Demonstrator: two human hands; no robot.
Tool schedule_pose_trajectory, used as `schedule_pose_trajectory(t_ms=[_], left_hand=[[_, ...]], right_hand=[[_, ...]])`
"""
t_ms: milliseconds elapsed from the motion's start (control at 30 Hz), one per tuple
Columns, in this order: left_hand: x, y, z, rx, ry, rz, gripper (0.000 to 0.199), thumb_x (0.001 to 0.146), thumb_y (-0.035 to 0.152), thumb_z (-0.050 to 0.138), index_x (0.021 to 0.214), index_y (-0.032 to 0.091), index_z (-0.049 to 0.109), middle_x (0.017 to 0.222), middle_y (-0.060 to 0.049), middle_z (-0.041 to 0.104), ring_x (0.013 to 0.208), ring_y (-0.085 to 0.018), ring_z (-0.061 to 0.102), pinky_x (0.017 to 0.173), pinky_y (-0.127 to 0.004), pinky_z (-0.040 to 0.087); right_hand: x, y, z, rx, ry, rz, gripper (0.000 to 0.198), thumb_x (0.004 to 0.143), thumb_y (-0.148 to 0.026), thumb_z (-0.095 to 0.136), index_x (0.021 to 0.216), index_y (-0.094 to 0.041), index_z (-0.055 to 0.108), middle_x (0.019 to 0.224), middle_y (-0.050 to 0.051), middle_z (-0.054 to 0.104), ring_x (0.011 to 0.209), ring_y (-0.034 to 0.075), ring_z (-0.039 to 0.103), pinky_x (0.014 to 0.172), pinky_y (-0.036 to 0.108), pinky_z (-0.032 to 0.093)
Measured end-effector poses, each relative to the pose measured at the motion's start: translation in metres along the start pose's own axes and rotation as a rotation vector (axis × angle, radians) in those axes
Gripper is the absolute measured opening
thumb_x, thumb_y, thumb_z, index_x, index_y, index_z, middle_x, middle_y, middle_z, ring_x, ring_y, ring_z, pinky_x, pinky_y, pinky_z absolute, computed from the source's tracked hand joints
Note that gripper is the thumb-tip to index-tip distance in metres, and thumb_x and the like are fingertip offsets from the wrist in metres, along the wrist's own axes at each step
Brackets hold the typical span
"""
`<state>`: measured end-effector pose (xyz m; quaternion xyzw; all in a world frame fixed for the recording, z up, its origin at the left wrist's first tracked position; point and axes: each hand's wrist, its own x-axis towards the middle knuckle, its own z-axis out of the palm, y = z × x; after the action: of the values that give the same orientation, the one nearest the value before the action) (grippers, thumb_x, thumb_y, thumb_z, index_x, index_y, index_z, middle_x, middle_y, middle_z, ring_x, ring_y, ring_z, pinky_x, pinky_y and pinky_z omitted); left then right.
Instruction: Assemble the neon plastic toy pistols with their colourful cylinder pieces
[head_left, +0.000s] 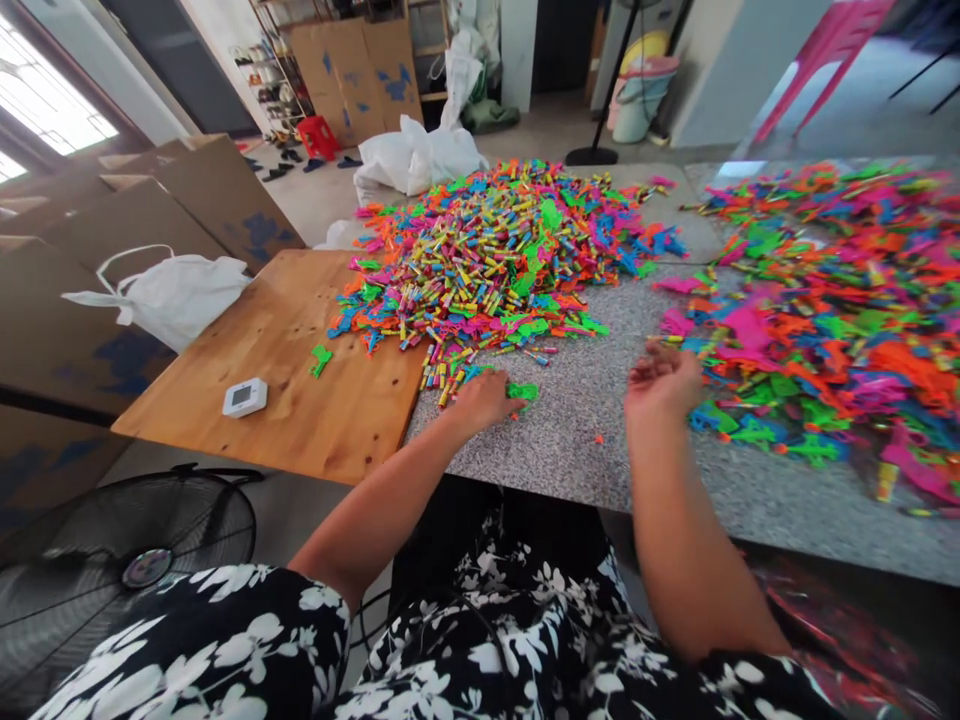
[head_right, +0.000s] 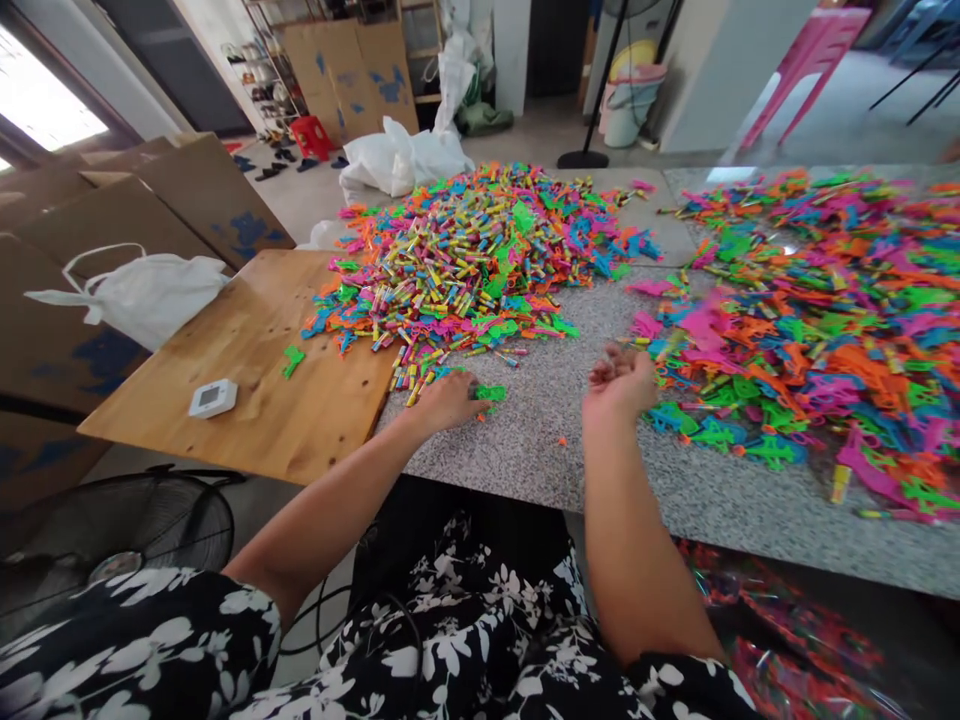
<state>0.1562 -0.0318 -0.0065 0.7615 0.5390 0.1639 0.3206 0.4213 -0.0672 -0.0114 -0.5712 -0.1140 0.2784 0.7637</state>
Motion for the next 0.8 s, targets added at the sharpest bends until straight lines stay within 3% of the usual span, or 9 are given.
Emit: schedule_pose_trajectory(t_ms=[133,233,333,433,500,600,667,733,800], left_hand=[[0.000,0.002,0.012,0.044,0.004,-0.004,0.043,0.064,0.028,0.094,0.077,0.022,0.053,0.083,-0.005,0.059,0.089,-0.027,0.063,0.082,-0.034,0.044],[0.000,0.001,0.008,-0.055,0.009,-0.020,0.034,0.071,0.022,0.087,0.079,0.022,0.053,0.073,0.001,0.054,0.076,-0.020,0.057,0.073,-0.030,0.042],[-0.003,-0.005,-0.005,-0.205,0.036,0.013,0.021,0.079,0.023,0.080,0.082,0.020,0.058,0.071,0.004,0.055,0.067,-0.014,0.052,0.068,-0.027,0.042],[-0.008,-0.012,-0.021,-0.424,-0.005,0.022,0.014,0.084,0.025,0.076,0.086,0.018,0.065,0.074,0.003,0.061,0.066,-0.010,0.055,0.065,-0.024,0.047],[-0.010,-0.014,-0.030,-0.583,-0.061,-0.020,0.014,0.087,0.028,0.075,0.090,0.016,0.068,0.076,0.001,0.064,0.065,-0.010,0.058,0.063,-0.023,0.052],[-0.012,-0.014,-0.041,-0.714,-0.134,-0.080,0.023,0.086,0.032,0.080,0.098,0.014,0.072,0.079,-0.001,0.067,0.063,-0.011,0.063,0.058,-0.025,0.058],[-0.012,-0.013,-0.046,-0.720,-0.159,-0.084,0.025,0.086,0.033,0.082,0.099,0.014,0.074,0.078,-0.002,0.068,0.061,-0.011,0.064,0.056,-0.025,0.059],[-0.011,-0.011,-0.049,-0.698,-0.176,-0.067,0.024,0.087,0.033,0.081,0.100,0.013,0.076,0.077,-0.003,0.069,0.057,-0.010,0.064,0.052,-0.023,0.057],[-0.011,-0.009,-0.051,-0.674,-0.199,-0.033,0.025,0.088,0.034,0.081,0.102,0.014,0.078,0.075,-0.002,0.070,0.055,-0.009,0.062,0.050,-0.021,0.054]], right_hand=[[-0.021,0.024,0.015,-0.403,-0.388,-0.046,0.022,0.087,-0.043,0.064,0.094,-0.023,0.066,0.081,0.002,0.071,0.055,0.015,0.059,0.051,0.027,0.047],[-0.036,0.042,0.042,-0.820,-0.633,-0.311,0.014,0.087,-0.030,0.065,0.094,-0.021,0.072,0.096,0.008,0.076,0.085,0.023,0.070,0.079,0.035,0.057],[-0.036,0.052,0.063,-1.141,-0.726,-0.501,0.016,0.088,-0.025,0.068,0.101,-0.019,0.075,0.119,0.015,0.074,0.107,0.029,0.069,0.095,0.039,0.054],[-0.029,0.056,0.073,-1.288,-0.729,-0.517,0.013,0.089,-0.026,0.073,0.099,-0.018,0.076,0.120,0.020,0.072,0.106,0.032,0.070,0.093,0.041,0.053],[-0.026,0.055,0.076,-1.276,-0.725,-0.445,0.010,0.089,-0.026,0.074,0.083,-0.018,0.072,0.100,0.019,0.075,0.099,0.033,0.071,0.088,0.042,0.055],[-0.030,0.048,0.076,-1.014,-0.793,-0.170,0.027,0.089,-0.035,0.075,0.069,-0.022,0.062,0.068,0.007,0.066,0.067,0.024,0.067,0.067,0.037,0.055],[-0.040,0.041,0.073,-0.668,-0.879,0.013,0.030,0.087,-0.045,0.074,0.075,-0.022,0.060,0.064,0.001,0.064,0.052,0.016,0.057,0.054,0.031,0.051],[-0.052,0.034,0.069,-0.356,-0.953,0.121,0.031,0.082,-0.048,0.076,0.084,-0.022,0.059,0.071,0.000,0.069,0.050,0.012,0.055,0.049,0.027,0.049],[-0.064,0.028,0.065,-0.198,-1.002,0.180,0.034,0.077,-0.045,0.079,0.090,-0.023,0.058,0.076,-0.001,0.072,0.052,0.011,0.056,0.048,0.025,0.049]])
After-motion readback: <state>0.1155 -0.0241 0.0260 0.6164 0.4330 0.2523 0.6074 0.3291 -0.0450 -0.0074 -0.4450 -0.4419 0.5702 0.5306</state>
